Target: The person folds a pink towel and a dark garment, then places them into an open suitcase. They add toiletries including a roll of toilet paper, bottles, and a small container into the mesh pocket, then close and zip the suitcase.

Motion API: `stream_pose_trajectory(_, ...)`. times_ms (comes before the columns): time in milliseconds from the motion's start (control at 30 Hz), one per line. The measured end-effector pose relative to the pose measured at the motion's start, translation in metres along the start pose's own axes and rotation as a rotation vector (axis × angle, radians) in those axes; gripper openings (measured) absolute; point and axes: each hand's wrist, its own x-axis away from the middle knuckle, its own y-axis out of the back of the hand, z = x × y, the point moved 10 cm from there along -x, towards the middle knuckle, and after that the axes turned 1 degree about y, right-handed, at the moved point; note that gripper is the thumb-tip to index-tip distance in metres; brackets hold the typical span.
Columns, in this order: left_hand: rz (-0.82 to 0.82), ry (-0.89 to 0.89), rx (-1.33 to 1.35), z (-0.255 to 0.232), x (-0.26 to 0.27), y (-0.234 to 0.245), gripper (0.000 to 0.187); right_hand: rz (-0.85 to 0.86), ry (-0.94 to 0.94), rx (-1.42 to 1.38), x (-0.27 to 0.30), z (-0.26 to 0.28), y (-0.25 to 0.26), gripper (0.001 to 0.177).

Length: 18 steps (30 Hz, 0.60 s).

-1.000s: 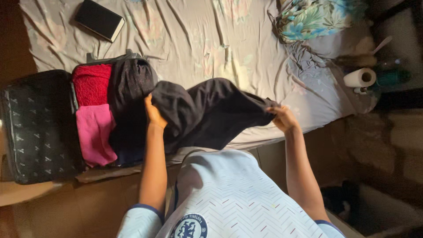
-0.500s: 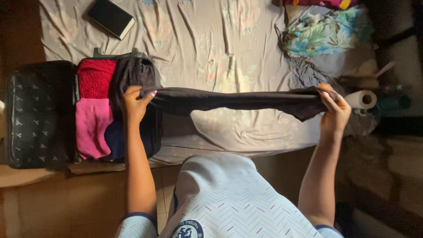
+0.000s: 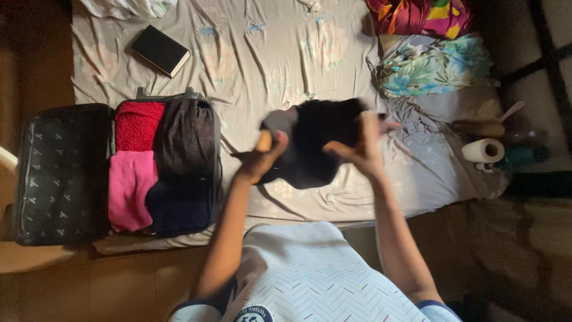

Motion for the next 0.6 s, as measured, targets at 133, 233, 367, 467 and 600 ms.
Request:
stream_pose_trajectory(133,0.371,-0.235,-0.117,-0.055,0.022,-0.072,0.067,0.094,-0.315,-0.187,0.008,0.000,-0.068,0.069)
stream_pose_trajectory(233,0.132,-0.670,-0.593,-0.107,0.031,-0.038,0.063,0.126,-0.532,-0.475,-0.002,-0.009,-0.060,0.053)
stream_pose_trajectory(367,0.157,-0.478,-1.032,-0.074,-0.004,-0.003,0.055,0.082,-0.847,-0.763,0.010,-0.017,-0.024,0.052)
stream_pose_trajectory(467,0.211,-0.222,-0.903,-0.036,-0.022,0.033,0.030,0.150,-0.430,-0.563,-0.021,0.000,0.009,0.056)
stream_pose_trajectory(600,0.129,-0.251,-0.752,-0.035,-0.046,0.054,0.028,0.039,-0.522,-0.422,-0.017,-0.049,0.021,0.060)
